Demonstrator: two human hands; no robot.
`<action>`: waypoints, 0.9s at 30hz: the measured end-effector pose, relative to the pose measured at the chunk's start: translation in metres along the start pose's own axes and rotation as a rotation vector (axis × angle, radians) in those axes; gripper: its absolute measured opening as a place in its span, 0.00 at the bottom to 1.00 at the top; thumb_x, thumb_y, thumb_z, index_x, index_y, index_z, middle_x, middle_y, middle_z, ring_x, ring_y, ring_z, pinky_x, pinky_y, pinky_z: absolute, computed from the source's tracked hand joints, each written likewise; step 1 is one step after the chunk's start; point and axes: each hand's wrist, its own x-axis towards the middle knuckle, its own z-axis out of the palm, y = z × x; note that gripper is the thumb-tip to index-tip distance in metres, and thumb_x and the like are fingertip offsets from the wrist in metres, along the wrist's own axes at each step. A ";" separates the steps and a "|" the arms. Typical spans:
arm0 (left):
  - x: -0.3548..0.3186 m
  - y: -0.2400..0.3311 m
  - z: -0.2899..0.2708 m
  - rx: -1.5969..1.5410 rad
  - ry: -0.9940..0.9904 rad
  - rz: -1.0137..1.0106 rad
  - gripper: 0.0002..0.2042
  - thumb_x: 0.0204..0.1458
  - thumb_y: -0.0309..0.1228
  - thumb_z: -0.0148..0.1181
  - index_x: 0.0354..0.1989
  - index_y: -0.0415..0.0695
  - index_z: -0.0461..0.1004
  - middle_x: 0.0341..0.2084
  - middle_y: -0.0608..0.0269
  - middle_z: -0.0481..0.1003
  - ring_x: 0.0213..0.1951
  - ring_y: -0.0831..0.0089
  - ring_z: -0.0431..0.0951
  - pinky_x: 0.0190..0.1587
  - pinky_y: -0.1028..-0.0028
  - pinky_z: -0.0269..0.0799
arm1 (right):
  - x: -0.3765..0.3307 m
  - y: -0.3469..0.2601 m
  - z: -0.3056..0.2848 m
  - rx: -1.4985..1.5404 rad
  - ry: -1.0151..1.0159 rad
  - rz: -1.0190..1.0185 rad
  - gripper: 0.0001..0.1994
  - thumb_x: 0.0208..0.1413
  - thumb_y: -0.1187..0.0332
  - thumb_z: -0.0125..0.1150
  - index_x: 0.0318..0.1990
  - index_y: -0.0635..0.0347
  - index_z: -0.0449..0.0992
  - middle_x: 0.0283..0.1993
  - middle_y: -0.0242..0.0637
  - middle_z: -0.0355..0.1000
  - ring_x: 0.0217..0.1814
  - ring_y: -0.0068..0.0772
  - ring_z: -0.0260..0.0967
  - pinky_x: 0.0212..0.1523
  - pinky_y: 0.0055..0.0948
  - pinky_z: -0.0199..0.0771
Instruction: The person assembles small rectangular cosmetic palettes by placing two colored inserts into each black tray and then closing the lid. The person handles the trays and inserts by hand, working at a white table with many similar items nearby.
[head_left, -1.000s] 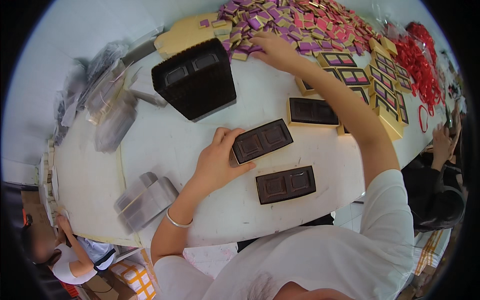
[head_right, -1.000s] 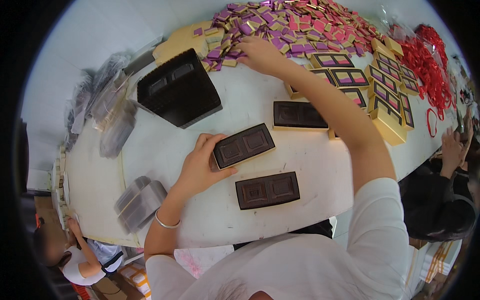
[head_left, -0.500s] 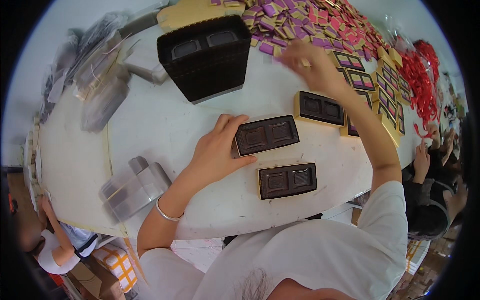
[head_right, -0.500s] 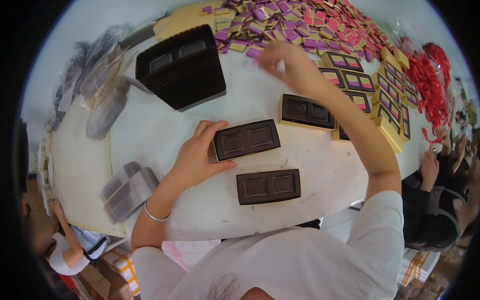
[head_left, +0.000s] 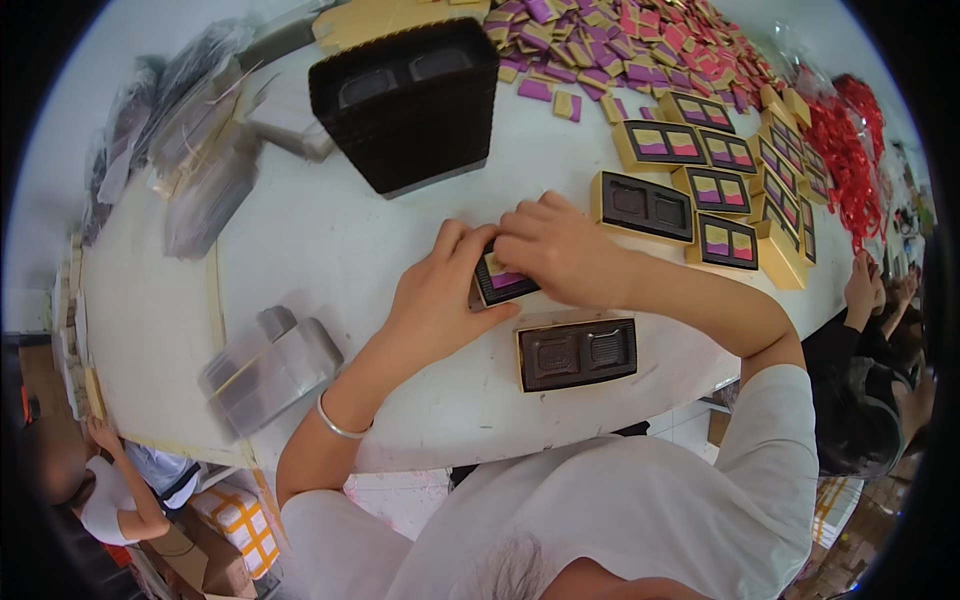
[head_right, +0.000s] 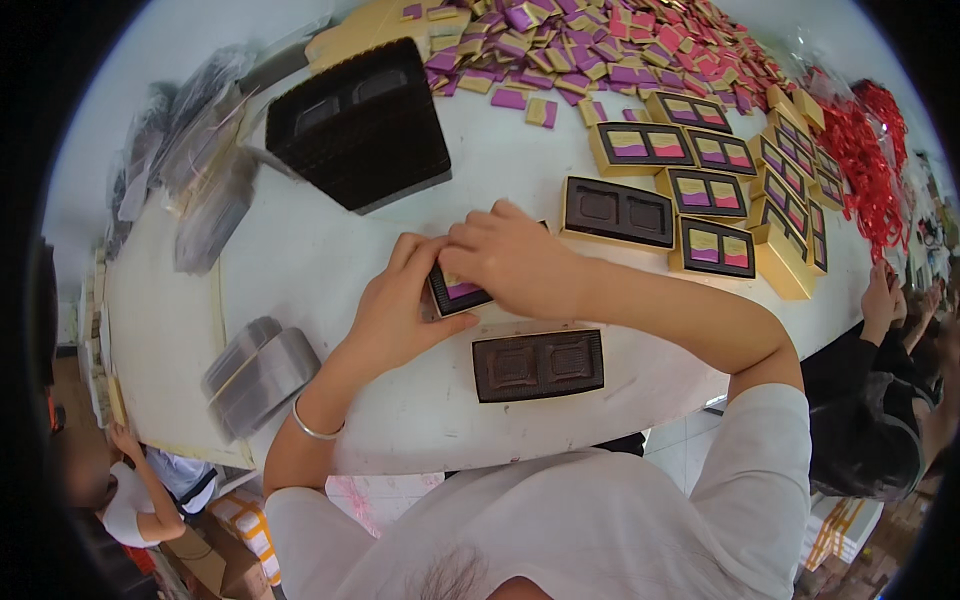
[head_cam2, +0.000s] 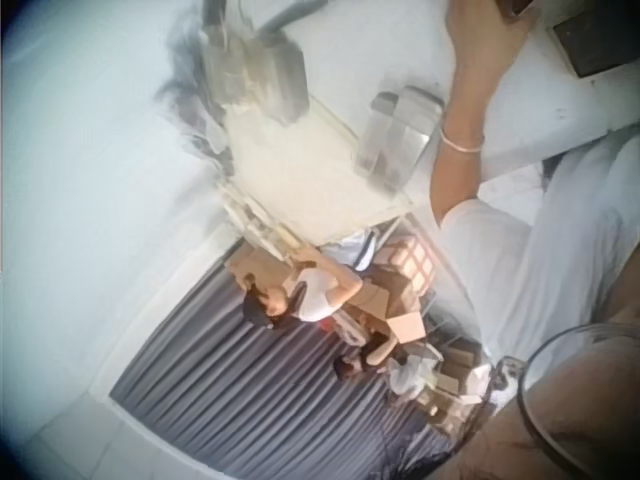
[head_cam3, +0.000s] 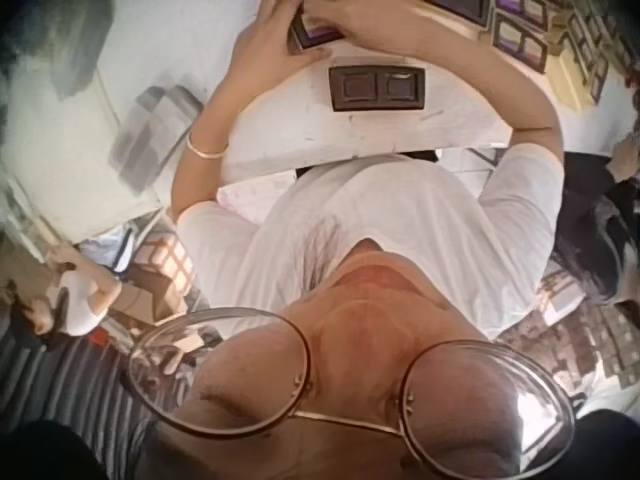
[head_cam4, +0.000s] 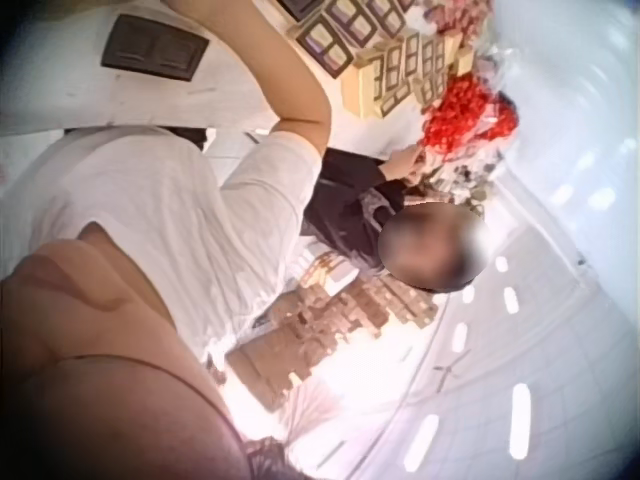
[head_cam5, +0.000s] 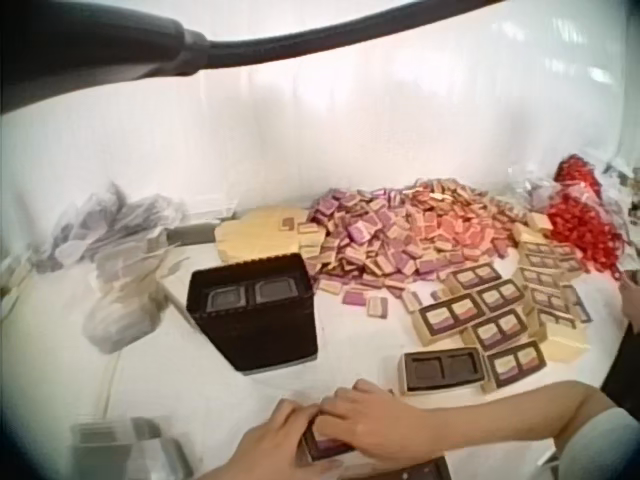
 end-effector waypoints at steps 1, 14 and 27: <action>0.000 0.001 0.000 -0.009 -0.002 -0.008 0.34 0.36 0.35 0.71 0.54 0.45 0.62 0.43 0.57 0.63 0.38 0.57 0.74 0.39 0.65 0.72 | -0.002 0.000 0.001 -0.064 0.005 -0.027 0.07 0.46 0.75 0.61 0.31 0.58 0.70 0.31 0.34 0.65 0.37 0.40 0.66 0.41 0.33 0.61; -0.001 -0.005 -0.001 -0.020 -0.024 0.077 0.37 0.39 0.43 0.71 0.58 0.44 0.60 0.47 0.58 0.64 0.35 0.66 0.74 0.38 0.71 0.72 | 0.037 0.162 -0.025 -0.406 0.125 0.403 0.14 0.52 0.65 0.59 0.44 0.62 0.73 0.41 0.43 0.71 0.46 0.46 0.69 0.46 0.37 0.70; -0.004 0.002 -0.020 -0.296 0.179 0.070 0.28 0.51 0.34 0.62 0.60 0.44 0.60 0.45 0.63 0.67 0.27 0.83 0.63 0.32 0.82 0.63 | 0.034 0.092 -0.074 0.414 0.212 0.642 0.14 0.57 0.62 0.53 0.33 0.68 0.75 0.31 0.34 0.72 0.33 0.25 0.68 0.39 0.28 0.66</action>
